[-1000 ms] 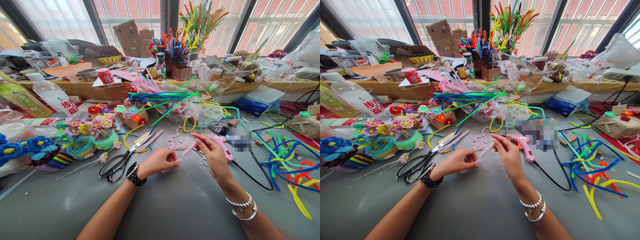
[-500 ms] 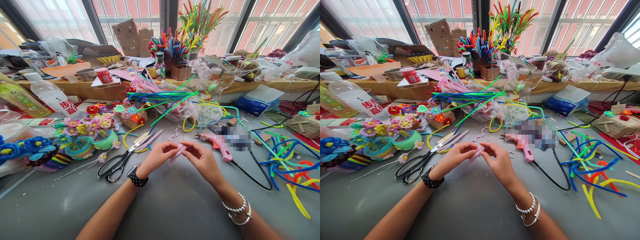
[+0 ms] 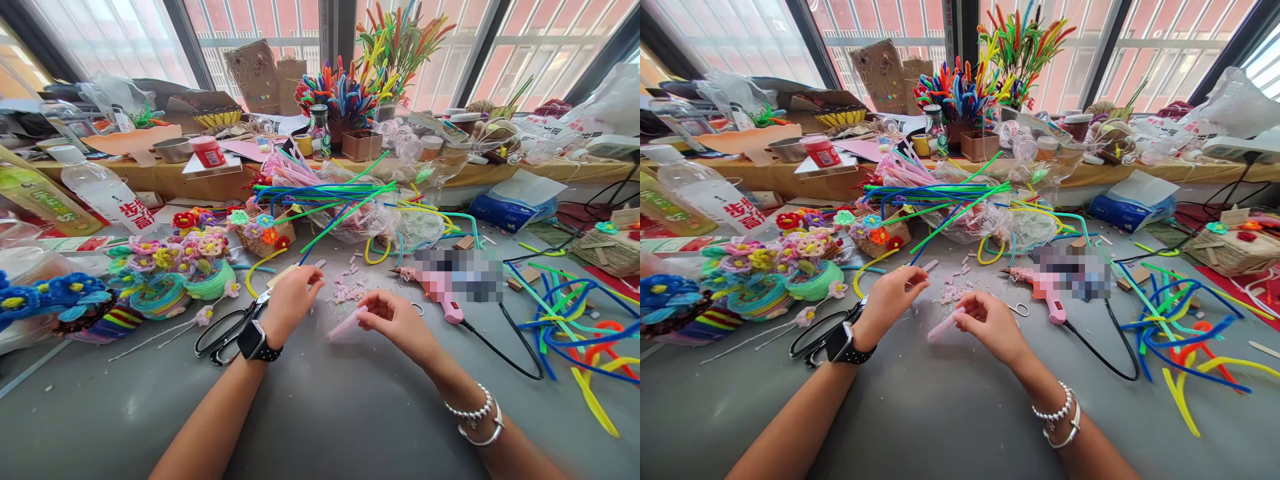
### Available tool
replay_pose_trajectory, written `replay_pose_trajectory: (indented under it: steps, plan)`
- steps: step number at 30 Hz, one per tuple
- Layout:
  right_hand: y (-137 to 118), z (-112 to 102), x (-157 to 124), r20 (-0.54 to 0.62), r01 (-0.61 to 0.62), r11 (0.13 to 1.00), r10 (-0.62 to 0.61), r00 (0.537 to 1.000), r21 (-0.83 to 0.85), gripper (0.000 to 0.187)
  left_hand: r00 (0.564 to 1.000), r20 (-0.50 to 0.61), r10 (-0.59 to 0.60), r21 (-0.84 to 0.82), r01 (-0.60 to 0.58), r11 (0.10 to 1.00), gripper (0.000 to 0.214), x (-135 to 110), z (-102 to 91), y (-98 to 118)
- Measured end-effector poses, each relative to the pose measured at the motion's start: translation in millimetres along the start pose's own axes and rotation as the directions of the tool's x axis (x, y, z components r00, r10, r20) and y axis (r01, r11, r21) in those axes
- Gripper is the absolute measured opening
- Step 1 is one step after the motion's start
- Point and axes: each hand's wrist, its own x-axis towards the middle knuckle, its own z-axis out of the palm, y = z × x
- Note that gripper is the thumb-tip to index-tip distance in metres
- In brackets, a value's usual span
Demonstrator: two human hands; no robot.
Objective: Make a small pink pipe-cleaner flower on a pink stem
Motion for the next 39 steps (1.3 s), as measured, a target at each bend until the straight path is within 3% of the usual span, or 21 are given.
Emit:
replay_pose_trajectory:
  steps: [2, 5, 11, 18, 20, 22, 26, 29, 33, 39]
  plan:
    - [1.7, 1.6, 0.0, 0.123, -0.082, 0.996, 0.078, 0.989, 0.028, 0.017, 0.997, -0.075, -0.006, 0.309, 0.029, 0.951, 0.017, 1.4, -1.2, -8.2]
    - [3.2, 4.4, -0.7, 0.191, -0.126, 0.986, 0.145, 0.971, -0.106, 0.014, 0.999, -0.038, -0.01, 0.519, 0.028, 0.854, 0.018, 1.1, 1.4, -17.6]
    - [1.3, 4.4, -0.4, 0.132, 0.048, 0.882, 0.016, 0.991, -0.468, 0.012, 0.999, -0.047, -0.022, 0.57, 0.045, 0.821, 0.024, 0.9, 2.9, -18.2]
    - [0.3, 3.4, 0.7, 0.083, 0.084, 0.858, -0.049, 0.995, -0.506, 0.013, 0.983, -0.18, 0.033, 0.577, 0.079, 0.813, 0.018, 0.5, 0.6, -13.1]
    - [-0.5, 3.2, 0.9, 0.052, 0.082, 0.875, -0.066, 0.997, -0.477, 0.014, 0.967, -0.237, 0.098, 0.556, 0.052, 0.83, 0.018, 0.0, -0.1, -10.6]
    - [-1.6, 2.7, 1.2, -0.005, 0.057, 0.91, -0.065, 0.998, -0.41, 0.017, 0.934, -0.278, 0.225, 0.504, -0.057, 0.862, 0.018, -1.1, -0.4, -6.0]
    - [-2.5, 0.7, 2.6, -0.113, 0.008, 0.99, -0.024, 0.993, -0.142, 0.031, 0.804, -0.281, 0.525, 0.308, -0.442, 0.842, 0.017, -6.9, 5.1, 7.6]
    - [-0.5, -1.2, 3.8, -0.175, 0.064, 0.994, -0.048, 0.983, 0.086, 0.032, 0.726, -0.254, 0.639, 0.222, -0.599, 0.769, 0.017, -12.2, 14.1, 15.6]
    - [2.2, -2.7, 4.5, -0.271, 0.096, 0.948, -0.011, 0.963, 0.303, 0.026, 0.688, -0.21, 0.695, 0.216, -0.66, 0.719, 0.02, -15.3, 23.0, 17.3]
    - [-0.3, -4.0, 4.4, -0.293, 0.11, 0.906, 0.015, 0.956, 0.408, 0.025, 0.677, -0.133, 0.724, 0.318, -0.663, 0.678, 0.025, -15.6, 21.4, 14.8]
